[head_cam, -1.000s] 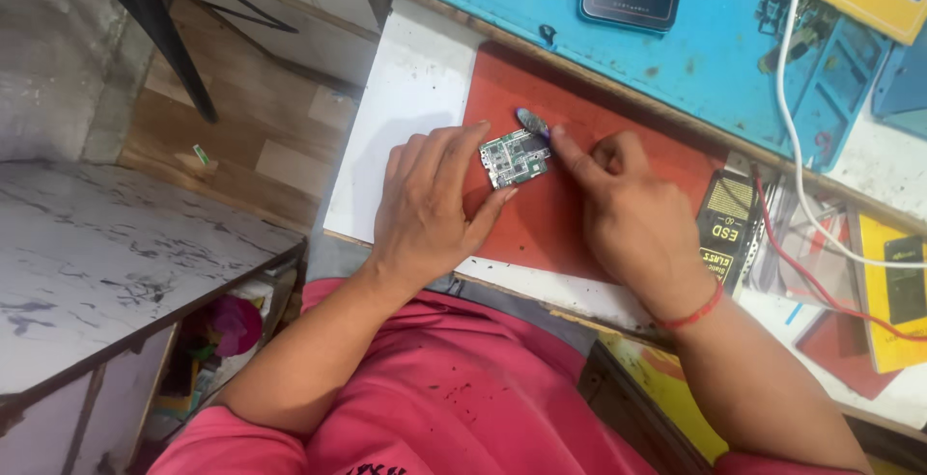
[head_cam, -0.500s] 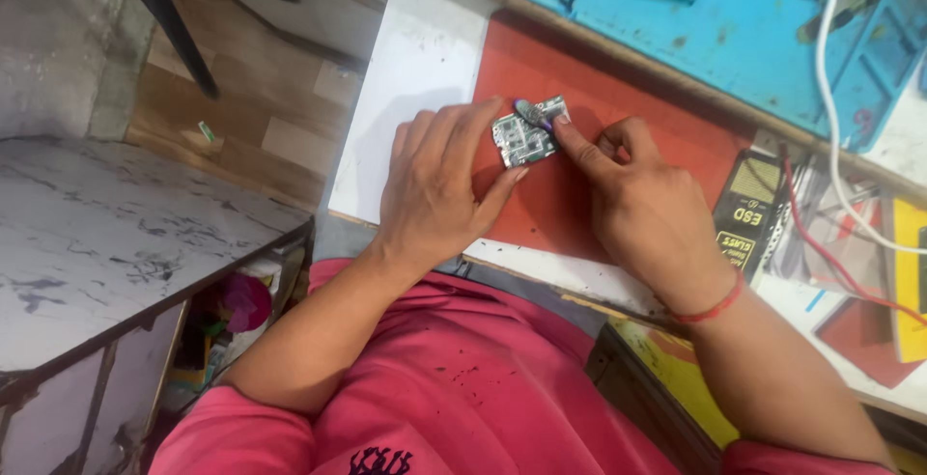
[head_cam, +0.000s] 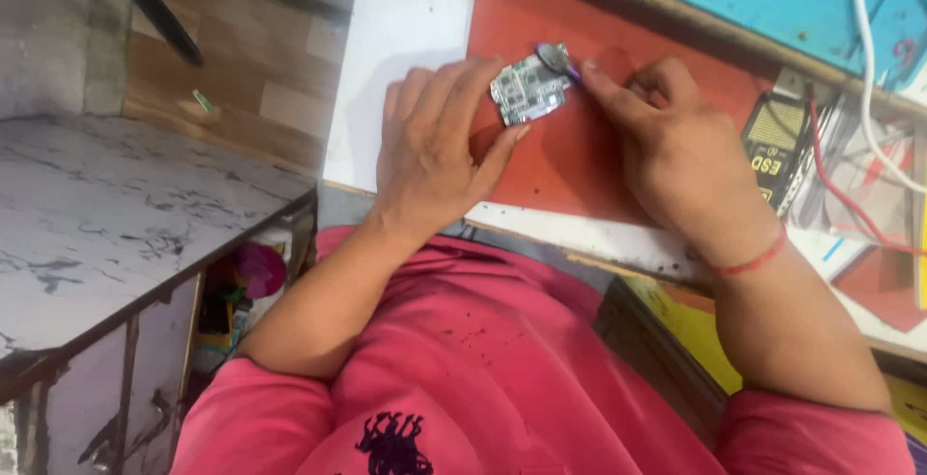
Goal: The person uses a toothbrush to scrub the surface of a small electronic circuit board placed on a red mat. They repeatedly brush different areas of the board, occasionally lifting and repositioning it to access different sides.
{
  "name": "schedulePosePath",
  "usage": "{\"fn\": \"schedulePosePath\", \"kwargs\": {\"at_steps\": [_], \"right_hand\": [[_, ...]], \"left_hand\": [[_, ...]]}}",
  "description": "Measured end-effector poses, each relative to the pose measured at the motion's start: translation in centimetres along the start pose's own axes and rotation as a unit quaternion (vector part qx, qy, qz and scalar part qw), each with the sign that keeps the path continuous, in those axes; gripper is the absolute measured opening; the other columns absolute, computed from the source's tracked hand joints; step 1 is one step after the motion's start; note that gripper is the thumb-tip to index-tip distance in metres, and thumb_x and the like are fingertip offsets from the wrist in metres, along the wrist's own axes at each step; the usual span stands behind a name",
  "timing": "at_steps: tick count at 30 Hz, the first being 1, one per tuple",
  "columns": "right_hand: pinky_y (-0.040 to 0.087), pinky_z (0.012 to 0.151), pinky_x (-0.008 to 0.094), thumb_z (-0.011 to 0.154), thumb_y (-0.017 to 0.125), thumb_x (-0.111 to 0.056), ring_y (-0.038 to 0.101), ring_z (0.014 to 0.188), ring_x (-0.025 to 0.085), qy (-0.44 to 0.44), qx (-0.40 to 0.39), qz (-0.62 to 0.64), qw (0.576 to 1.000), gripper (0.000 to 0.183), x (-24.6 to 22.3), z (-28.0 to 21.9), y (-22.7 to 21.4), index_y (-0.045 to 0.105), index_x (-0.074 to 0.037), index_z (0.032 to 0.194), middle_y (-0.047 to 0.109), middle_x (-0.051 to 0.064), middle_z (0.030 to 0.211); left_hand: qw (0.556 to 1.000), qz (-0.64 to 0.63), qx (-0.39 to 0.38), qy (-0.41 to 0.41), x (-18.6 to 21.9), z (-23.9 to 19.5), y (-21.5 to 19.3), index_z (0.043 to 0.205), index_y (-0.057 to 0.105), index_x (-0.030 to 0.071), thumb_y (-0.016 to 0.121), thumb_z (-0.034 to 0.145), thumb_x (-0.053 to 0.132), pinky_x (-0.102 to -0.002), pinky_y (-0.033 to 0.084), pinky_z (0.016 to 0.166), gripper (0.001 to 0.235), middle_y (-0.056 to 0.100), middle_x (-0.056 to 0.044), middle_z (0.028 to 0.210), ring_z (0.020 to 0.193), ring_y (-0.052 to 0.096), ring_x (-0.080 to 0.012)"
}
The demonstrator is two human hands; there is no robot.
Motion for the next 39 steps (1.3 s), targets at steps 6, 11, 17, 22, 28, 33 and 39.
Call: {"fn": "schedulePosePath", "kwargs": {"at_steps": [6,11,17,22,28,33,39], "right_hand": [[0.056,0.065,0.039,0.089,0.064,-0.004,0.067,0.077,0.027,-0.029,-0.003,-0.058,0.998,0.057,-0.2,0.9,0.5,0.066,-0.019,0.144,0.063,0.011,0.106],[0.056,0.063,0.039,0.087,0.069,-0.014,0.066,0.074,0.024,-0.071,-0.021,-0.011,0.997,0.054,-0.7,0.4,1.0,0.067,-0.021,0.14,0.061,0.009,0.098],[0.055,0.065,0.04,0.093,0.063,-0.004,0.068,0.081,0.029,0.012,0.037,-0.086,0.996,0.054,-0.4,1.1,-0.4,0.066,-0.02,0.144,0.064,0.012,0.108],[0.057,0.065,0.044,0.085,0.06,-0.001,0.068,0.073,0.033,0.031,-0.01,-0.043,0.999,0.058,-0.3,1.7,-0.2,0.066,-0.018,0.141,0.065,0.015,0.105],[0.056,0.069,0.045,0.09,0.056,-0.001,0.068,0.079,0.035,0.04,0.021,-0.021,0.999,0.055,1.4,1.1,0.5,0.063,-0.015,0.143,0.065,0.015,0.107],[0.057,0.06,0.044,0.08,0.056,-0.001,0.068,0.072,0.034,-0.009,-0.022,-0.032,0.999,0.065,0.6,0.7,1.6,0.062,-0.02,0.142,0.064,0.019,0.109],[0.056,0.067,0.046,0.089,0.055,-0.002,0.069,0.076,0.036,0.06,0.001,-0.026,0.998,0.057,1.2,0.6,0.4,0.061,-0.02,0.143,0.066,0.015,0.106]], "left_hand": [[1.0,0.003,0.003,0.012,0.0,0.9,-0.1,0.139,0.056,0.007,0.082,0.092,0.026,-0.044,0.042,0.093,0.056,0.063,-0.007,0.131,0.106,0.057,-0.0291],[1.0,0.003,0.002,0.011,0.0,0.6,0.1,0.138,0.055,0.007,0.082,0.091,0.026,-0.044,0.042,0.094,0.057,0.063,-0.008,0.131,0.109,0.058,-0.0292],[1.0,-0.002,0.007,-0.003,0.0,0.6,0.1,0.138,0.057,0.007,0.081,0.091,0.027,-0.044,0.042,0.093,0.056,0.065,-0.008,0.128,0.107,0.059,-0.0299],[1.0,-0.003,0.015,0.006,0.3,1.6,-0.7,0.134,0.058,0.006,0.08,0.089,0.027,-0.045,0.043,0.092,0.055,0.065,-0.008,0.127,0.106,0.059,-0.0302],[1.0,-0.012,0.016,-0.002,0.0,1.0,-0.4,0.133,0.058,0.006,0.08,0.088,0.026,-0.045,0.042,0.091,0.054,0.066,-0.008,0.126,0.105,0.059,-0.0298],[1.0,-0.012,0.016,-0.005,0.5,1.3,-0.4,0.133,0.059,0.005,0.08,0.087,0.024,-0.045,0.042,0.09,0.054,0.065,-0.009,0.124,0.103,0.059,-0.0308],[0.999,-0.011,0.035,-0.004,0.7,0.9,-0.7,0.134,0.058,0.004,0.079,0.088,0.024,-0.045,0.044,0.093,0.054,0.063,-0.011,0.126,0.107,0.059,-0.0305]]}}
Point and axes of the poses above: each hand's wrist, its own z-axis towards the middle knuckle, its own y-axis out of the palm, x = y × z, the point moved 6 cm from there along z, towards the middle knuckle
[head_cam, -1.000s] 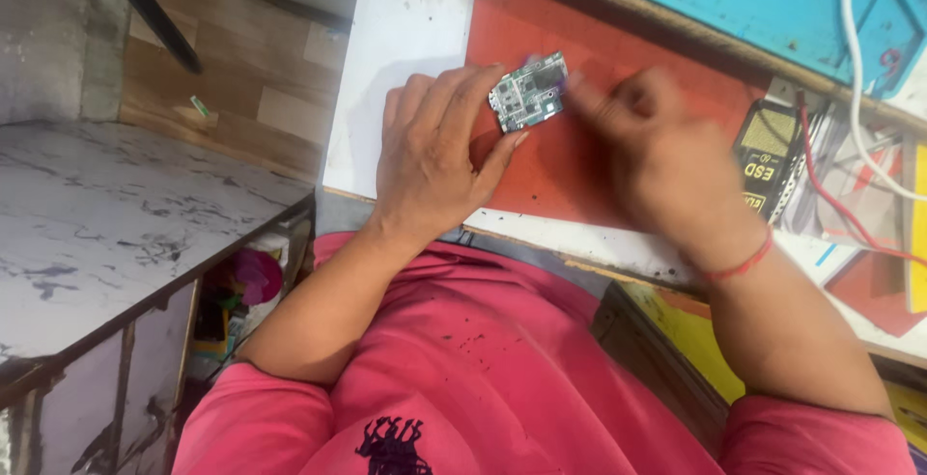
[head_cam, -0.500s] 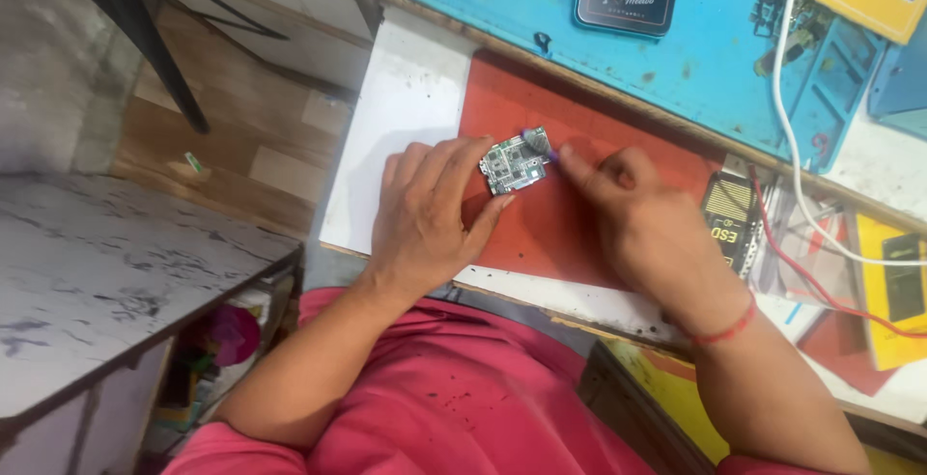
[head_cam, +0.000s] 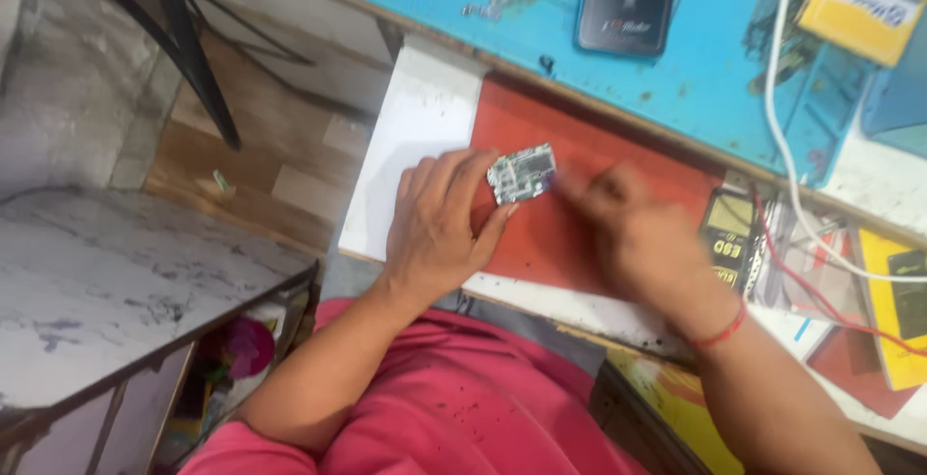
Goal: The person uses a toothbrush to scrub the surface of a small electronic circuit board placed on a red mat. They repeatedly brush different areas of the board, occasionally lifting and repositioning it to access different sides.
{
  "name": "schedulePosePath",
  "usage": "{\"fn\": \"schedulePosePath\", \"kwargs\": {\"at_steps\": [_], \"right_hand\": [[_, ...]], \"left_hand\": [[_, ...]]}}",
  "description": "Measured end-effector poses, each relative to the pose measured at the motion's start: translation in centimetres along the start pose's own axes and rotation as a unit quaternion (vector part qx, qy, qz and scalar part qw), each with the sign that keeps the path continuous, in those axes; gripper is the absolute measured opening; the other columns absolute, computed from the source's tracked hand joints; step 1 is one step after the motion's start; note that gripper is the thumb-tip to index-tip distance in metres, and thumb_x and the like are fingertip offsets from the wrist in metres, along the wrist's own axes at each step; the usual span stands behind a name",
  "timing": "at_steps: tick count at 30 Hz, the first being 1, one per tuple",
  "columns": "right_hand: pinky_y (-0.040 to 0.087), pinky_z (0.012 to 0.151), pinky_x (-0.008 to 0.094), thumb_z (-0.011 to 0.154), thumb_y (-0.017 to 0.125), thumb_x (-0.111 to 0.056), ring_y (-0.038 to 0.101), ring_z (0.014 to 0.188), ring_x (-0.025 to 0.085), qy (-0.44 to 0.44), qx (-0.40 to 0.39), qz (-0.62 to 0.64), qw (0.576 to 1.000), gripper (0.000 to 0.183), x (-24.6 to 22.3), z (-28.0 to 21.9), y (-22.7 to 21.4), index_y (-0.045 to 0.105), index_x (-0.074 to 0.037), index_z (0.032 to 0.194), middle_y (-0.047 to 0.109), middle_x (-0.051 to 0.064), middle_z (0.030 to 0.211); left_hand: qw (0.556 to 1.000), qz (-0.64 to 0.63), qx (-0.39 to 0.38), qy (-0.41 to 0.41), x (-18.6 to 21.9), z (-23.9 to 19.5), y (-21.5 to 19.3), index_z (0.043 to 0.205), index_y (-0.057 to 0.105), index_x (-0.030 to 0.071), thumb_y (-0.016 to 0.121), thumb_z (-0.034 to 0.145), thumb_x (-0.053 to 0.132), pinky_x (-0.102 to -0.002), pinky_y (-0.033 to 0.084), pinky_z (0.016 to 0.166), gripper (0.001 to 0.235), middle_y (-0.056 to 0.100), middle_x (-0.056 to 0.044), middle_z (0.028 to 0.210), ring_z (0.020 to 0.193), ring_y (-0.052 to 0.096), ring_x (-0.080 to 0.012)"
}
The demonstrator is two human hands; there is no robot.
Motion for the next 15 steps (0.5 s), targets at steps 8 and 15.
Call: {"fn": "schedulePosePath", "kwargs": {"at_steps": [8,15], "right_hand": [[0.058,0.073,0.047,0.091,0.053,-0.002,0.071,0.076,0.035,-0.047,-0.04,0.053,0.997,0.057,-0.4,-0.4,1.9,0.061,-0.021,0.145,0.062,0.016,0.113],[0.056,0.054,0.045,0.088,0.055,-0.011,0.068,0.062,0.032,-0.023,0.022,-0.046,0.998,0.055,-0.8,-0.2,0.7,0.062,-0.023,0.141,0.063,0.012,0.111]], "left_hand": [[1.0,0.009,-0.015,-0.002,0.1,0.1,0.3,0.131,0.061,0.005,0.079,0.086,0.021,-0.045,0.043,0.089,0.051,0.065,-0.01,0.123,0.104,0.06,-0.0319],[1.0,0.016,-0.004,0.008,0.4,0.0,0.5,0.133,0.059,0.003,0.08,0.087,0.021,-0.045,0.044,0.09,0.054,0.064,-0.011,0.126,0.106,0.06,-0.0323]]}}
Point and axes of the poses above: each hand's wrist, its own z-axis towards the middle knuckle, its own y-axis out of the palm, x = y × z, the point moved 6 cm from there along z, towards the middle knuckle
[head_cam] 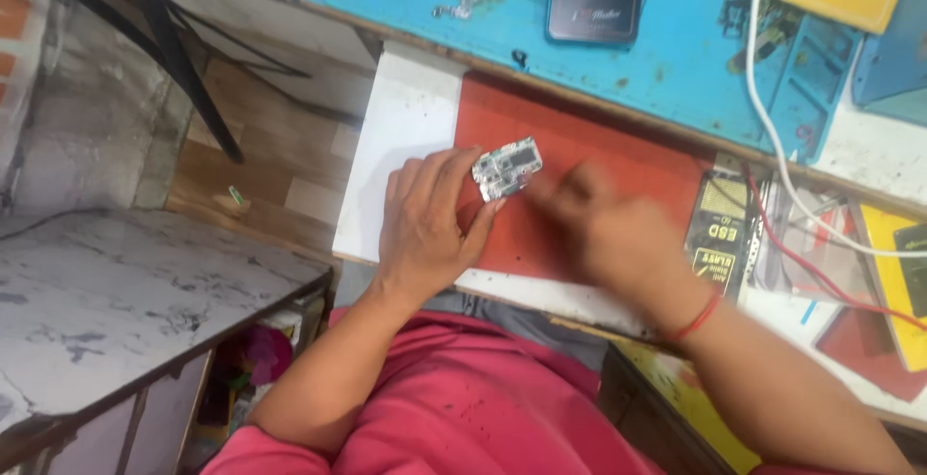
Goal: The person uses a toothbrush to scrub the surface of a small electronic circuit board placed on a red mat. They repeatedly brush different areas of the board, occasionally lifting and repositioning it to access different sides.
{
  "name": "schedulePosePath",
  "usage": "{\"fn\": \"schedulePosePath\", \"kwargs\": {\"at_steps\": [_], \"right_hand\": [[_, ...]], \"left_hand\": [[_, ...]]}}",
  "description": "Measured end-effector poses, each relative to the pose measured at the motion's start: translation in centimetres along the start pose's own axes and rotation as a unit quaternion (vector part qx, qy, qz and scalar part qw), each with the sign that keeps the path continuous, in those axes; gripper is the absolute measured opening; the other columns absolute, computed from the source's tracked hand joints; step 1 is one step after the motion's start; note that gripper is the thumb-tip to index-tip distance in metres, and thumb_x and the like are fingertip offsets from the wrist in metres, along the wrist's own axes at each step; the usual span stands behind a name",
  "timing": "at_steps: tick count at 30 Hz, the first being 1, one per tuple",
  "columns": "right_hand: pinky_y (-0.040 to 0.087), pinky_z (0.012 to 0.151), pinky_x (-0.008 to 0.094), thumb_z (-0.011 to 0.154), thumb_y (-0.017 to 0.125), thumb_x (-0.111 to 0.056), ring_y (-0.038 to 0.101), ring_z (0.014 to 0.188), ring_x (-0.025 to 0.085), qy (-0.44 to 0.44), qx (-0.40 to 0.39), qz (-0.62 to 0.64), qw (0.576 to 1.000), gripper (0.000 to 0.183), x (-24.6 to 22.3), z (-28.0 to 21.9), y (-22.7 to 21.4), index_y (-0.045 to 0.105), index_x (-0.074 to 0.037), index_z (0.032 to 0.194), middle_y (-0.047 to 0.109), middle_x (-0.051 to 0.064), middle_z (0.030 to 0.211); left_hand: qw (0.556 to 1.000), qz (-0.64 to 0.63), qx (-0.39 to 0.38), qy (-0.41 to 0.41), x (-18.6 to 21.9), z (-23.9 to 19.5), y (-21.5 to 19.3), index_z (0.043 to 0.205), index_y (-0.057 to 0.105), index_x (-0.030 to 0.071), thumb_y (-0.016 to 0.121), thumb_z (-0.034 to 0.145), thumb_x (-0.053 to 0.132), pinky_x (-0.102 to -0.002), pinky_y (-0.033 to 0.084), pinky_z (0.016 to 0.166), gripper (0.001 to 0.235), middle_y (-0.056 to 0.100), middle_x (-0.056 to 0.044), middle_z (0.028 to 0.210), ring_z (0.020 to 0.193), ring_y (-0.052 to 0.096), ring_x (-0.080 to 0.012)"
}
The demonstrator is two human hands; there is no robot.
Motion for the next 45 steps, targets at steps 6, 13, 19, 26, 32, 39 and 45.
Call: {"fn": "schedulePosePath", "kwargs": {"at_steps": [6,13,19,26,32,39,45], "right_hand": [[0.055,0.052,0.045,0.092,0.053,-0.009,0.066,0.058,0.032,0.036,-0.006,-0.011,0.999,0.054,-0.5,-0.3,0.4,0.061,-0.025,0.143,0.062,0.009,0.105],[0.054,0.048,0.044,0.09,0.052,-0.011,0.066,0.056,0.03,0.019,0.007,-0.045,0.999,0.056,-0.3,0.3,0.6,0.061,-0.025,0.144,0.061,0.012,0.111],[0.054,0.051,0.044,0.09,0.053,-0.011,0.065,0.056,0.03,0.005,-0.008,-0.003,1.0,0.056,-1.6,1.0,-1.2,0.062,-0.026,0.144,0.061,0.01,0.106],[0.056,0.054,0.042,0.091,0.053,-0.01,0.068,0.067,0.027,-0.07,0.025,0.053,0.996,0.058,-1.5,0.2,0.5,0.059,-0.024,0.147,0.06,0.007,0.104],[0.057,0.053,0.046,0.087,0.05,-0.01,0.069,0.058,0.03,0.025,-0.142,-0.05,0.988,0.066,-0.5,0.8,1.4,0.053,-0.034,0.149,0.056,0.014,0.132],[0.057,0.06,0.048,0.091,0.049,-0.01,0.07,0.066,0.033,0.058,-0.055,0.039,0.996,0.06,0.0,0.8,0.6,0.053,-0.028,0.148,0.061,0.011,0.112],[0.057,0.06,0.048,0.087,0.047,-0.008,0.068,0.068,0.035,0.052,-0.087,0.053,0.993,0.065,-0.6,0.8,0.8,0.054,-0.031,0.147,0.06,0.012,0.112]], "left_hand": [[1.0,0.014,-0.004,0.0,0.0,-0.5,-0.1,0.136,0.058,0.004,0.08,0.087,0.021,-0.045,0.044,0.09,0.056,0.064,-0.011,0.125,0.106,0.06,-0.0324],[1.0,0.021,-0.003,0.006,0.0,-0.6,0.0,0.137,0.057,0.004,0.08,0.089,0.021,-0.045,0.043,0.091,0.056,0.063,-0.012,0.126,0.106,0.059,-0.0324],[1.0,0.024,-0.005,0.006,0.5,0.2,-0.1,0.138,0.056,0.004,0.079,0.089,0.02,-0.045,0.043,0.092,0.056,0.061,-0.012,0.128,0.109,0.059,-0.0332],[0.999,0.031,-0.015,0.003,-0.3,0.0,0.5,0.135,0.059,0.005,0.078,0.085,0.021,-0.048,0.043,0.091,0.056,0.062,-0.014,0.125,0.109,0.058,-0.0358],[0.999,0.035,-0.002,-0.001,0.6,0.9,-0.2,0.131,0.061,0.006,0.077,0.081,0.025,-0.048,0.043,0.088,0.056,0.063,-0.014,0.121,0.106,0.058,-0.0355],[0.999,0.033,-0.021,-0.025,-0.3,0.6,0.3,0.127,0.063,0.004,0.077,0.081,0.027,-0.046,0.044,0.086,0.053,0.064,-0.012,0.12,0.103,0.059,-0.0324],[0.999,0.035,-0.008,-0.011,-0.1,0.5,0.1,0.127,0.062,0.005,0.076,0.081,0.027,-0.046,0.044,0.086,0.053,0.064,-0.012,0.119,0.103,0.059,-0.0333]]}}
Point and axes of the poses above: each hand's wrist, its own z-axis towards the middle knuckle, its own y-axis out of the palm, x = y × z, the point moved 6 cm from there along z, towards the middle knuckle
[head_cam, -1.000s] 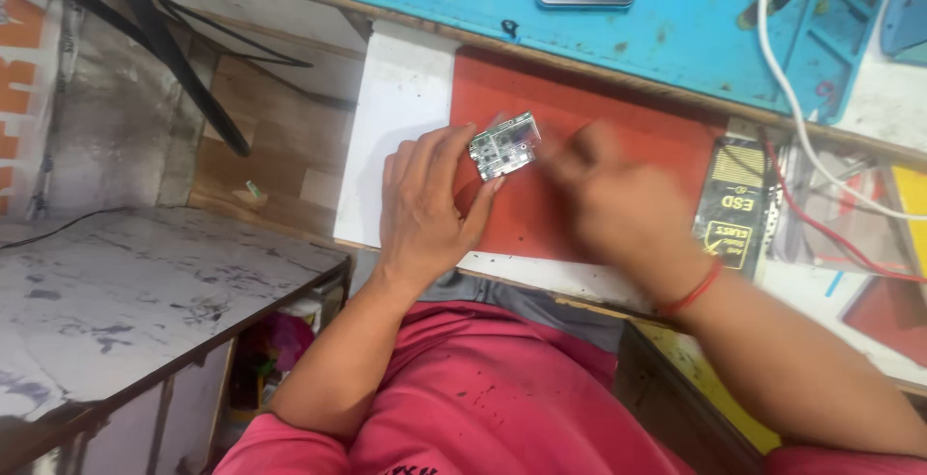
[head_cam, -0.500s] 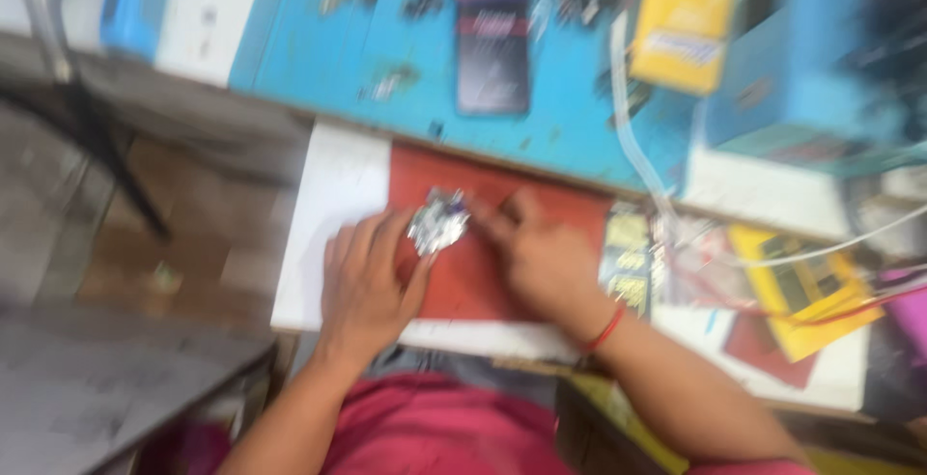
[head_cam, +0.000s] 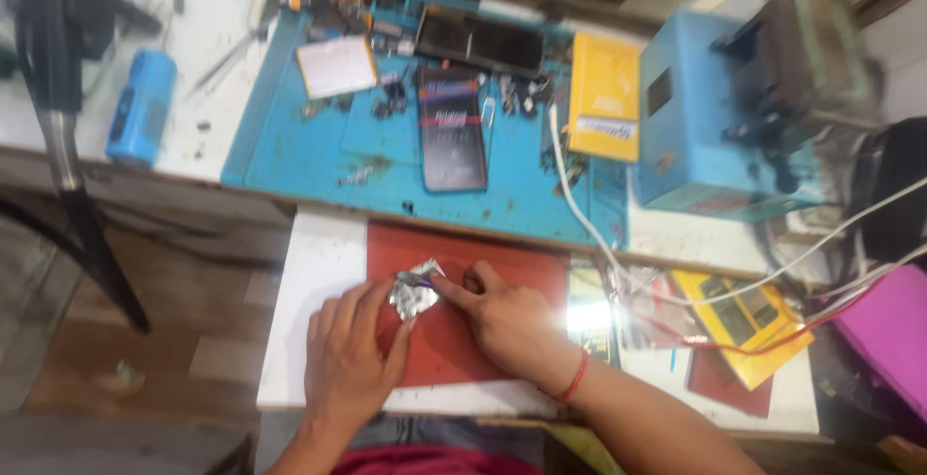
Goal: The person uses a toothbrush to scrub the surface of a small electronic circuit board placed on a red mat. They repeatedly brush different areas of the board, occasionally lifting and repositioning it to access different sides.
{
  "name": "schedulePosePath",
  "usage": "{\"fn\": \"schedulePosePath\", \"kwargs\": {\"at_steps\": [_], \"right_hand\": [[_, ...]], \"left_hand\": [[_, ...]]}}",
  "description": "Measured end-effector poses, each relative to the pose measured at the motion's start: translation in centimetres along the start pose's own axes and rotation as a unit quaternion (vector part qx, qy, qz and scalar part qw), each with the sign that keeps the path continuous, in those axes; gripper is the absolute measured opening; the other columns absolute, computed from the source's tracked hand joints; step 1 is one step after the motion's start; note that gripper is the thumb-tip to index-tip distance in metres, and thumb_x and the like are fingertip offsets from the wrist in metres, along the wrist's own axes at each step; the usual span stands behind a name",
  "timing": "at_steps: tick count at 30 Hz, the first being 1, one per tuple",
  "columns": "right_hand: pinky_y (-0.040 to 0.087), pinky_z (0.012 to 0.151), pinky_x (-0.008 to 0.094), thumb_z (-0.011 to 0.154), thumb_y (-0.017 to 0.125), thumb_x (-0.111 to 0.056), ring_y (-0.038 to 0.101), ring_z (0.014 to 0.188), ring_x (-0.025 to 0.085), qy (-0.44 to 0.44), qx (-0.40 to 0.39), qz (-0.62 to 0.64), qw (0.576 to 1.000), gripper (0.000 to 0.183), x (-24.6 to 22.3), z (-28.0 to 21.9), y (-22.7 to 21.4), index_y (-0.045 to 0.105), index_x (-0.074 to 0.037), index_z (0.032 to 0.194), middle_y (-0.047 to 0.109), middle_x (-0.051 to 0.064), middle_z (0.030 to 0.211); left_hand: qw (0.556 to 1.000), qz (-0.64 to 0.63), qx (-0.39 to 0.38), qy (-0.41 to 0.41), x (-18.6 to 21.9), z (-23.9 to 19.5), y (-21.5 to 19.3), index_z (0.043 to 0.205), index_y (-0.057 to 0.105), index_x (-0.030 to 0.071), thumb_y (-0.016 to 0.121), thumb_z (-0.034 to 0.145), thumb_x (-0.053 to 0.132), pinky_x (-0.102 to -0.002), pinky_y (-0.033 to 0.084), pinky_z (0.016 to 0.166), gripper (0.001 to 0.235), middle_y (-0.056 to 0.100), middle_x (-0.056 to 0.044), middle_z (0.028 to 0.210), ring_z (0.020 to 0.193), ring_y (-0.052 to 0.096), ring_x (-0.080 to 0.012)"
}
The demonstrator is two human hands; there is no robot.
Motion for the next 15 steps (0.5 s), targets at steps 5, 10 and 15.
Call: {"fn": "schedulePosePath", "kwargs": {"at_steps": [5,10,15], "right_hand": [[0.057,0.065,0.049,0.091,0.049,-0.008,0.07,0.07,0.034,-0.07,-0.013,0.021,0.997,0.062,-1.4,-0.3,-0.8,0.054,-0.031,0.149,0.059,0.013,0.111],[0.057,0.063,0.049,0.087,0.05,-0.006,0.068,0.07,0.037,0.005,-0.002,0.0,1.0,0.069,0.4,0.0,0.5,0.051,-0.034,0.15,0.058,0.013,0.112],[0.058,0.062,0.048,0.082,0.05,-0.006,0.068,0.071,0.038,-0.026,0.042,0.0,0.999,0.071,-0.1,-0.1,0.0,0.053,-0.034,0.148,0.058,0.016,0.115]], "left_hand": [[1.0,-0.01,-0.014,-0.022,0.1,0.6,0.0,0.125,0.063,0.007,0.075,0.077,0.026,-0.046,0.045,0.085,0.054,0.064,-0.011,0.119,0.102,0.06,-0.0323],[1.0,-0.001,-0.007,-0.02,-0.2,0.0,0.2,0.126,0.063,0.007,0.075,0.08,0.029,-0.046,0.044,0.087,0.052,0.064,-0.01,0.12,0.104,0.059,-0.0319],[1.0,-0.005,-0.014,-0.022,-0.2,0.1,0.0,0.125,0.063,0.005,0.076,0.08,0.028,-0.046,0.044,0.087,0.052,0.065,-0.01,0.12,0.103,0.059,-0.032]]}}
Point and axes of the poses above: each hand's wrist, its own z-axis towards the middle knuckle, its own y-axis out of the palm, x = y × z, the point moved 6 cm from there along z, towards the middle knuckle
